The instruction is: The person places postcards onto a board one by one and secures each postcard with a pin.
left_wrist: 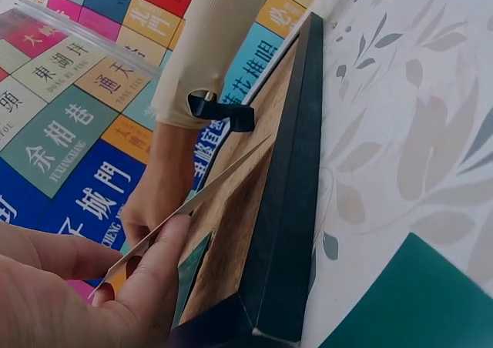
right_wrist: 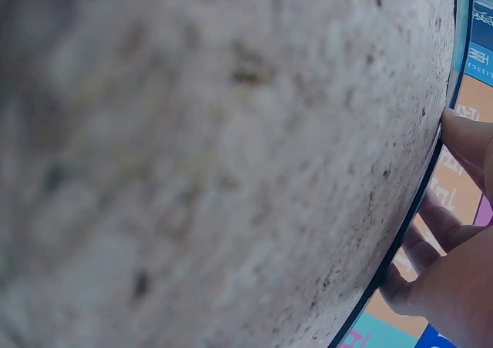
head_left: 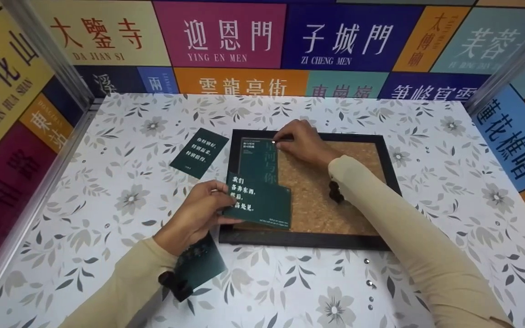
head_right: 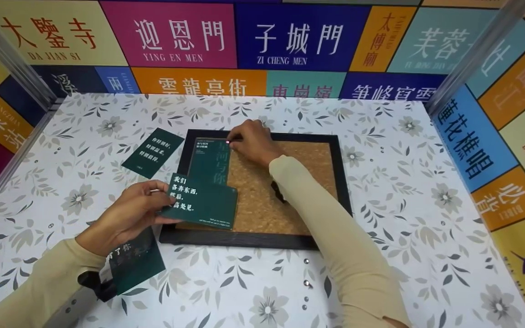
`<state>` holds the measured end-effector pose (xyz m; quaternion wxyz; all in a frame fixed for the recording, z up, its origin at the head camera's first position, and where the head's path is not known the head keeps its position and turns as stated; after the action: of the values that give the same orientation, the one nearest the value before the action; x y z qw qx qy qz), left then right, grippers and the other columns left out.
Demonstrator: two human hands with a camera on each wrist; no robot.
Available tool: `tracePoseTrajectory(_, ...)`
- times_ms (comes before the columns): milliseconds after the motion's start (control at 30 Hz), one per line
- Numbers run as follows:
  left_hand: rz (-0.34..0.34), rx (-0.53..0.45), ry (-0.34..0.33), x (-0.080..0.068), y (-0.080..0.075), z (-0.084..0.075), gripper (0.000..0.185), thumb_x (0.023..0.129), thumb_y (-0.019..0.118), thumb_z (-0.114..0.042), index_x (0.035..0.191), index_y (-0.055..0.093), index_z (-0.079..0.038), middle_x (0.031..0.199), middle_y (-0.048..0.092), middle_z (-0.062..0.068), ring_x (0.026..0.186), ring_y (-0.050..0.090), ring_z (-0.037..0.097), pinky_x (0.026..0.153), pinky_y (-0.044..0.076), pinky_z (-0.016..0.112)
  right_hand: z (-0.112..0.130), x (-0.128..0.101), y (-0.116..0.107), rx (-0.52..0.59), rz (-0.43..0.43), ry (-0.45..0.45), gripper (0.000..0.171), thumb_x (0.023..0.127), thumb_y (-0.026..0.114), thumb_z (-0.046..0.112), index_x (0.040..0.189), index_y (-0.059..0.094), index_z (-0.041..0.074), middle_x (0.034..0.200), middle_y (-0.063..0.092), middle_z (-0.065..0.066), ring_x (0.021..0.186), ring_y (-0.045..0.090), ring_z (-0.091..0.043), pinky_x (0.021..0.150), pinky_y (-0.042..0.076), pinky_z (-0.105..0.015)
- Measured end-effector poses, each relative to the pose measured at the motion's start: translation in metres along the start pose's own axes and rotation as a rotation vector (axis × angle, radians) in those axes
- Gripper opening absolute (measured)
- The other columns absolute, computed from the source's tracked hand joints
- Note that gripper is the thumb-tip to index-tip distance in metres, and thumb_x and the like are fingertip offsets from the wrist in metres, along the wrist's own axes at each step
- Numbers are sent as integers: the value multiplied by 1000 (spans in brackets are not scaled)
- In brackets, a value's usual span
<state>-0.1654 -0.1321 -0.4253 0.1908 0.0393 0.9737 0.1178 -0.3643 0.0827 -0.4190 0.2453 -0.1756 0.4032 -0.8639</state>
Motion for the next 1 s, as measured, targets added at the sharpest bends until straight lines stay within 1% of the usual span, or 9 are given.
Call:
tracePoseTrajectory(233, -5, -31, -8, 3, 6, 5, 19, 95, 56, 16, 106, 49, 2, 113, 72, 22, 97, 77, 29, 79, 67, 53, 1, 0, 0, 7, -4, -12, 19, 105, 75, 8, 122, 84, 4, 124, 77, -13, 122, 66, -31, 112, 49, -49)
tracePoseTrajectory(367, -4, -38, -15, 3, 10, 7, 21, 94, 56, 16, 108, 48, 2, 114, 72, 23, 98, 77, 30, 81, 67, 55, 0, 0, 0, 15, 0, -15, 19, 105, 75, 8, 122, 84, 5, 122, 78, -11, 118, 69, -29, 108, 53, -49)
tracePoseTrajectory(467, -11, -36, -10, 4, 13, 8, 22, 93, 57, 17, 108, 49, 2, 107, 70, 20, 95, 77, 29, 80, 67, 55, 1, 0, -1, 25, 2, -17, 19, 105, 75, 8, 121, 85, 6, 120, 79, -11, 116, 71, -28, 106, 55, -49)
tracePoseTrajectory(633, -35, 35, 35, 4, 16, 7, 19, 93, 57, 17, 104, 51, 3, 87, 54, 9, 82, 72, 23, 70, 68, 49, 3, -2, -1, 4, 2, -19, 20, 107, 74, 11, 123, 84, 6, 124, 77, -11, 121, 67, -30, 111, 51, -49)
tracePoseTrajectory(733, -60, 138, 79, 4, 17, 4, 18, 93, 57, 17, 103, 53, 3, 84, 51, 7, 76, 68, 22, 65, 68, 45, 3, -3, 0, 2, 4, -7, 20, 107, 74, 12, 125, 83, 7, 126, 75, -11, 123, 64, -30, 114, 47, -50)
tracePoseTrajectory(833, -97, 327, 158, 3, 16, 0, 16, 92, 63, 13, 102, 56, 2, 84, 56, 9, 72, 66, 22, 60, 66, 41, 1, -4, -1, 10, 8, 9, 21, 107, 74, 13, 125, 83, 8, 126, 74, -10, 124, 62, -29, 116, 44, -51)
tracePoseTrajectory(900, -122, 509, 250, 2, 14, -3, 16, 92, 68, 8, 103, 60, 0, 83, 60, 7, 69, 65, 21, 58, 64, 38, 1, -4, -1, 8, 7, 16, 21, 107, 74, 13, 125, 83, 8, 126, 74, -9, 124, 62, -28, 116, 44, -50)
tracePoseTrajectory(933, -129, 593, 326, 9, 8, 1, 16, 93, 72, 3, 105, 61, -2, 82, 61, 5, 68, 64, 19, 58, 62, 36, 1, -4, -1, 4, 6, 16, 21, 107, 74, 14, 125, 83, 9, 126, 74, -8, 124, 62, -28, 116, 44, -50)
tracePoseTrajectory(1000, -163, 777, 459, 9, 6, 1, 21, 91, 75, -2, 108, 63, -4, 78, 62, 1, 66, 62, 18, 59, 57, 36, 0, -5, -1, -3, 4, 18, 21, 108, 74, 15, 126, 83, 9, 126, 73, -8, 124, 61, -27, 115, 44, -50)
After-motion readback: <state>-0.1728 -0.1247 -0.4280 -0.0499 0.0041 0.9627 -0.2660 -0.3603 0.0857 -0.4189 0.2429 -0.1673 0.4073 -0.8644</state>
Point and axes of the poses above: each hand's wrist, its own x-axis towards the middle knuckle, its own y-axis out of the palm, z = x × y, the point moved 7 cm from there along x, towards the middle knuckle
